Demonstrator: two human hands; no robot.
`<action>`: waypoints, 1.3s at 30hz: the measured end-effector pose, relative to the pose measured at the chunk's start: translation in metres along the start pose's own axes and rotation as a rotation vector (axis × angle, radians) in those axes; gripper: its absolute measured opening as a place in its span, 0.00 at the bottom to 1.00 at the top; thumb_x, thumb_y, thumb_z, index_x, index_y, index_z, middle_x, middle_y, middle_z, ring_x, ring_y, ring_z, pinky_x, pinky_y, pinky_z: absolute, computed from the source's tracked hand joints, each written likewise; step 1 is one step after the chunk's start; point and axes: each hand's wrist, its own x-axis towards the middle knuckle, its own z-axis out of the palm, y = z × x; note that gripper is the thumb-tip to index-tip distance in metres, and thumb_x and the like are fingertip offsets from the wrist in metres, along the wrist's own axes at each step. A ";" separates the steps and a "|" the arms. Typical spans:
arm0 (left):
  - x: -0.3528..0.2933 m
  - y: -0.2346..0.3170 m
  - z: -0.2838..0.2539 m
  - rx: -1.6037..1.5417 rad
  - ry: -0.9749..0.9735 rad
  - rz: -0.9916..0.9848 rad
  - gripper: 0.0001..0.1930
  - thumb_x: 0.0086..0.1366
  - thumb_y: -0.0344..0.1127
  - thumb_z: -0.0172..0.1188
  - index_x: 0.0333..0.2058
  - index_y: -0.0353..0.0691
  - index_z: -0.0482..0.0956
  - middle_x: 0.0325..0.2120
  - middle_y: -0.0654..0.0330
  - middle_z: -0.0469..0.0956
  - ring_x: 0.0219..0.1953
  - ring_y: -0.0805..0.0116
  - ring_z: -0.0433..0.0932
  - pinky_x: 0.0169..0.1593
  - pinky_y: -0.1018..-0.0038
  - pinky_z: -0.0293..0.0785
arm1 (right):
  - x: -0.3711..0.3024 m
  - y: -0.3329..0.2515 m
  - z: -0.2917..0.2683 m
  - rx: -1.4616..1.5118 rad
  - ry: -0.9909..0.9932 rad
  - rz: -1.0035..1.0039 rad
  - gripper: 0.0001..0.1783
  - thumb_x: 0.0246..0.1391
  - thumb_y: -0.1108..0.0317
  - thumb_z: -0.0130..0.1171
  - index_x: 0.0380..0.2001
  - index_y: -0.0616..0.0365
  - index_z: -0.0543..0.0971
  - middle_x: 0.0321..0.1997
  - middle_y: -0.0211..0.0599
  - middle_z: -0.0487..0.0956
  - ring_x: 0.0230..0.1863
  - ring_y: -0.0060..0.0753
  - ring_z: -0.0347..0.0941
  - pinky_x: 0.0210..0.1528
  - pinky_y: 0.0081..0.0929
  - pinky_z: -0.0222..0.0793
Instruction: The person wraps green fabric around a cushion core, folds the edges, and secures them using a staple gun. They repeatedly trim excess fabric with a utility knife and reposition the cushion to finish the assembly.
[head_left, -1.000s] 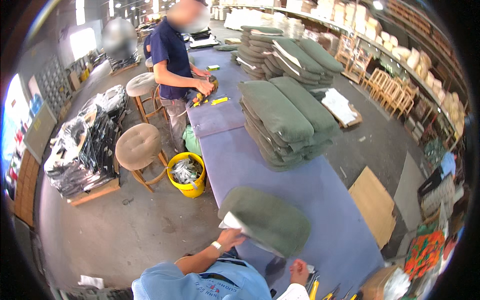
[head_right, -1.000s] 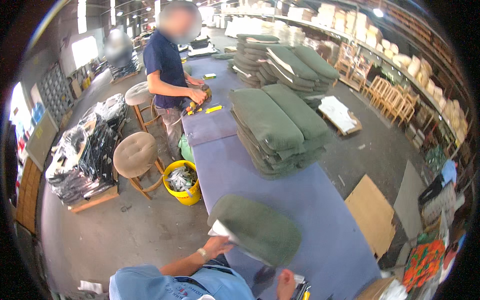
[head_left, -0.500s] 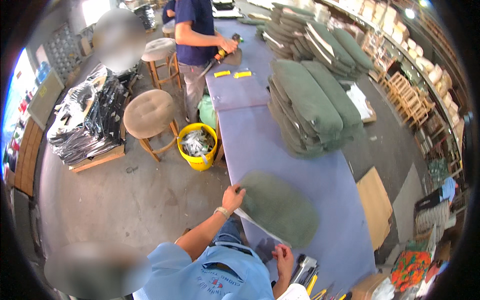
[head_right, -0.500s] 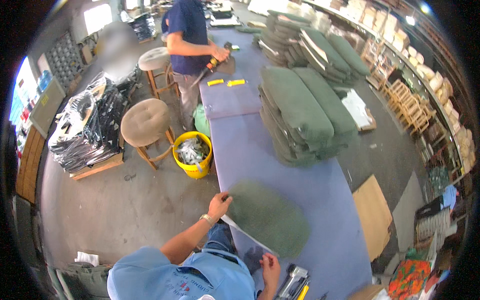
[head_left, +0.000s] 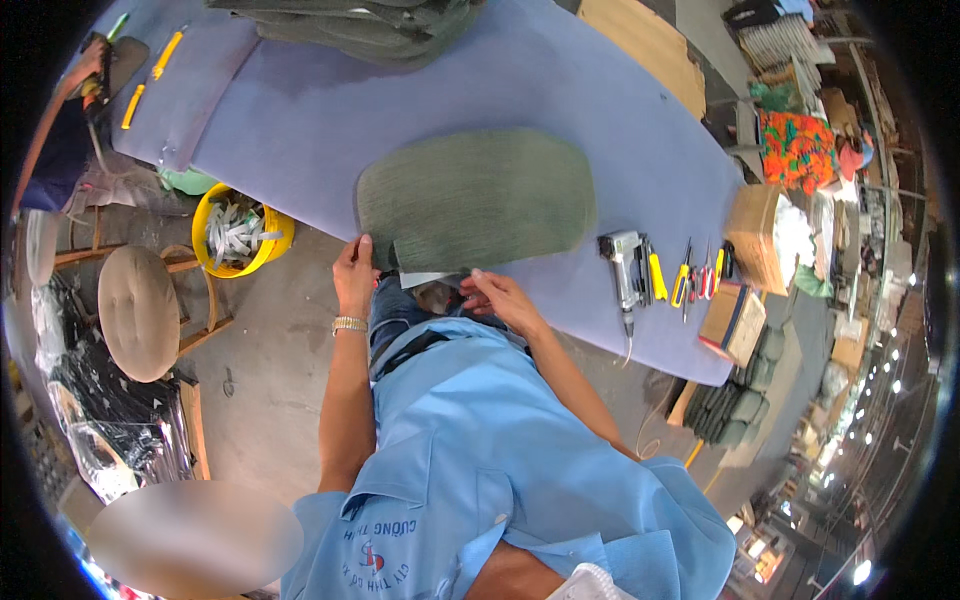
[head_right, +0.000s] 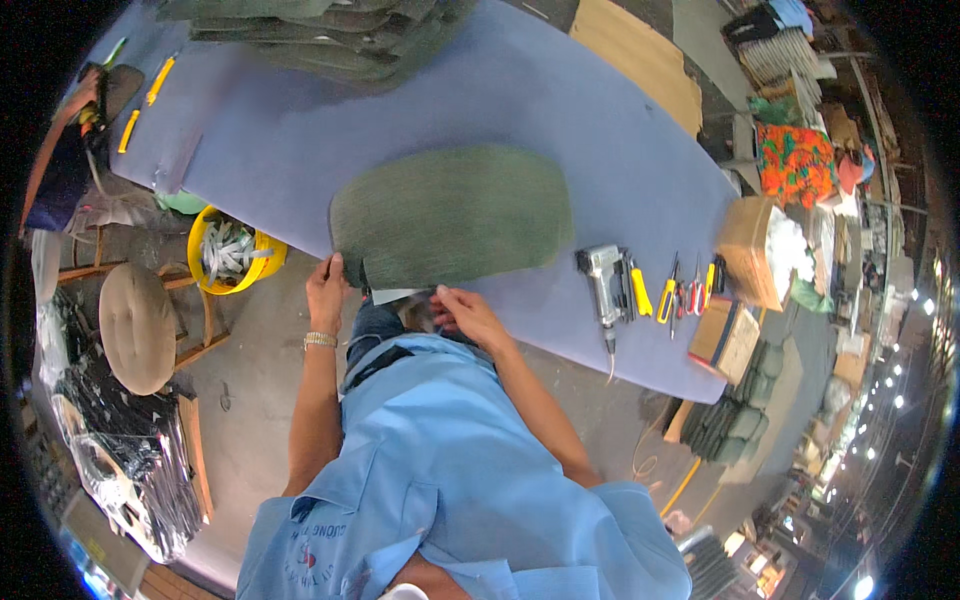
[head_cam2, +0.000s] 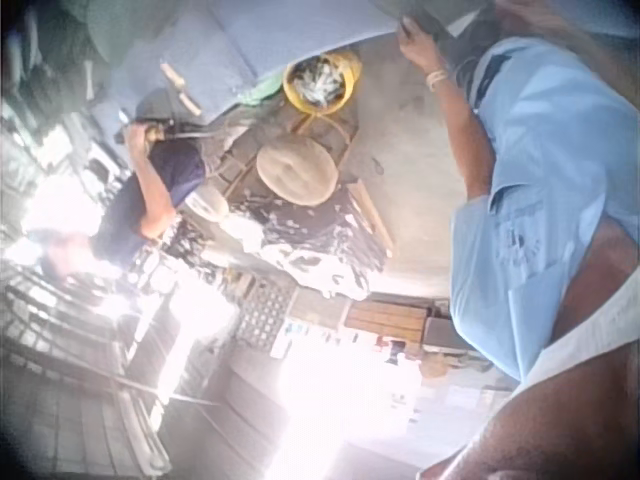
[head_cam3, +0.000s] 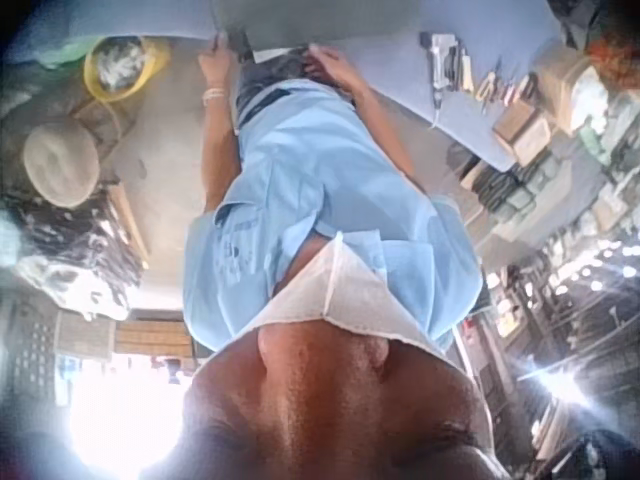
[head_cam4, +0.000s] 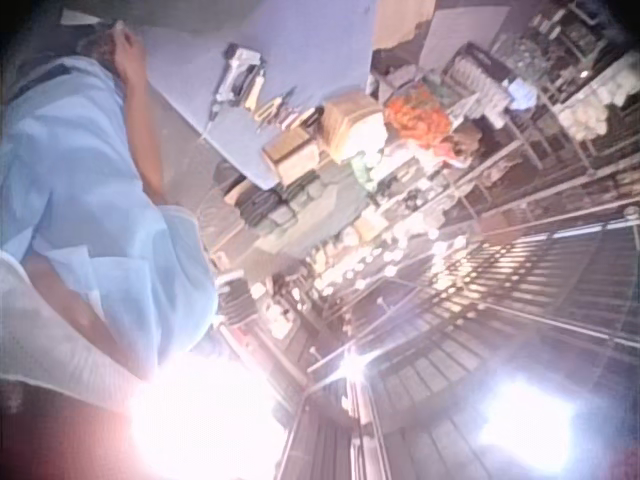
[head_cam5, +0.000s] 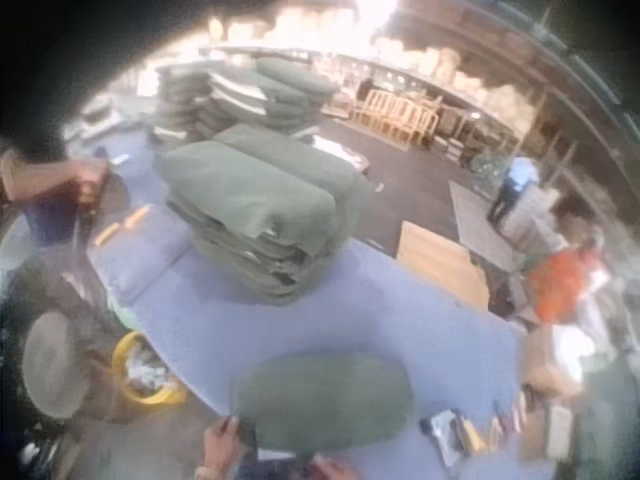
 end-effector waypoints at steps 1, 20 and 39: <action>-0.001 0.007 0.008 -0.100 -0.046 -0.021 0.27 0.71 0.53 0.60 0.50 0.31 0.82 0.33 0.57 0.80 0.32 0.72 0.78 0.31 0.73 0.79 | 0.003 0.002 0.011 0.033 -0.017 0.006 0.29 0.72 0.44 0.50 0.52 0.62 0.79 0.48 0.39 0.84 0.43 0.30 0.82 0.44 0.26 0.78; 0.012 0.068 0.011 0.226 -0.253 -0.025 0.49 0.66 0.75 0.51 0.51 0.21 0.76 0.46 0.39 0.80 0.50 0.50 0.80 0.55 0.60 0.74 | -0.002 -0.053 0.101 0.292 0.198 -0.096 0.34 0.69 0.39 0.52 0.30 0.64 0.81 0.24 0.39 0.82 0.18 0.24 0.75 0.23 0.22 0.71; -0.027 0.115 0.022 -0.373 -0.462 -0.512 0.36 0.71 0.68 0.53 0.53 0.34 0.74 0.37 0.55 0.80 0.36 0.61 0.82 0.24 0.69 0.72 | -0.057 -0.135 0.105 -0.361 0.498 -0.287 0.32 0.70 0.46 0.55 0.21 0.64 0.79 0.21 0.38 0.80 0.23 0.25 0.75 0.28 0.25 0.70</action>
